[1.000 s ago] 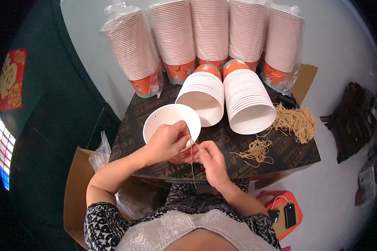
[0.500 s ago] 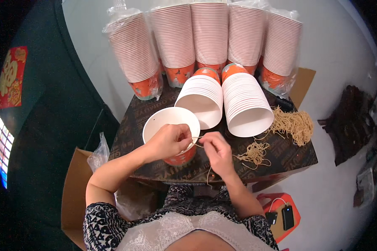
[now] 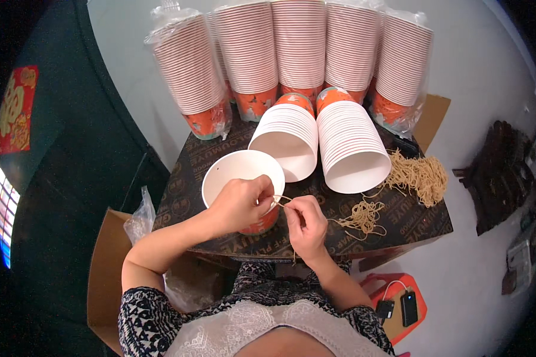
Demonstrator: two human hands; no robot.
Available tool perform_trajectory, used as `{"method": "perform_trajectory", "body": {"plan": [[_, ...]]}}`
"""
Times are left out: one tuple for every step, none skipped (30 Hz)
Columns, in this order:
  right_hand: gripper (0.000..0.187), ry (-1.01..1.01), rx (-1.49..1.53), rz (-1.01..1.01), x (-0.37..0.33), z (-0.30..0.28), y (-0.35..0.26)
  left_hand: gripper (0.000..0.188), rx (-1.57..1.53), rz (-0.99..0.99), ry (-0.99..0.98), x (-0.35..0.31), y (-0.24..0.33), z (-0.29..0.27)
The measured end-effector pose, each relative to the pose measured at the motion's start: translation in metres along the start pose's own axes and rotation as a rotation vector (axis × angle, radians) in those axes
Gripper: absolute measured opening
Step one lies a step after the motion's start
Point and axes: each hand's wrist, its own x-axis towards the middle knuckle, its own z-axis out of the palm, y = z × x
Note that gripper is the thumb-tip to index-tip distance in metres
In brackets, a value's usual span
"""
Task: The recorder unpacks stacks of paper cups from plastic bags and organizes them into a cardboard box.
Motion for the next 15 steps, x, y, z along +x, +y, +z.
{"method": "perform_trajectory", "body": {"plan": [[0.010,-0.001,0.001,0.000,0.000,0.000,0.000,0.012,0.000,-0.001,0.000,-0.001,0.001,0.000],[0.012,-0.006,-0.023,-0.024,0.001,0.001,0.001,0.013,0.028,0.028,0.002,-0.001,0.001,0.000],[0.015,-0.012,-0.048,-0.048,0.002,0.001,0.002,0.014,0.055,0.057,0.003,-0.002,0.001,0.000],[0.015,-0.011,-0.048,-0.049,0.004,0.002,0.003,0.014,0.055,0.058,0.003,-0.002,0.002,0.000],[0.016,0.000,-0.056,-0.080,0.006,0.003,0.004,0.014,0.067,0.082,0.003,-0.002,0.002,0.000],[0.017,0.012,-0.064,-0.110,0.007,0.004,0.005,0.014,0.078,0.107,0.002,-0.002,0.002,0.000],[0.017,0.011,-0.063,-0.113,0.008,0.005,0.005,0.014,0.078,0.106,0.005,-0.002,0.003,-0.001],[0.018,0.016,-0.047,-0.114,0.009,0.006,0.007,0.014,0.074,0.089,-0.015,-0.002,0.004,-0.002],[0.019,0.021,-0.031,-0.115,0.010,0.006,0.008,0.014,0.068,0.072,-0.034,-0.002,0.006,-0.003],[0.019,0.021,-0.031,-0.116,0.010,0.007,0.009,0.014,0.068,0.073,-0.033,-0.002,0.007,-0.003],[0.018,0.030,-0.020,-0.144,0.011,0.008,0.011,0.013,0.082,0.059,-0.050,-0.002,0.008,-0.003],[0.018,0.039,-0.008,-0.172,0.011,0.008,0.013,0.013,0.096,0.045,-0.066,-0.001,0.008,-0.004],[0.018,0.039,-0.008,-0.172,0.011,0.009,0.014,0.013,0.096,0.045,-0.066,-0.002,0.007,-0.004],[0.017,0.042,0.003,-0.148,0.011,0.009,0.015,0.013,0.099,0.079,-0.058,-0.002,0.007,-0.004],[0.016,0.046,0.015,-0.124,0.010,0.010,0.016,0.013,0.101,0.112,-0.050,-0.003,0.006,-0.004]]}}
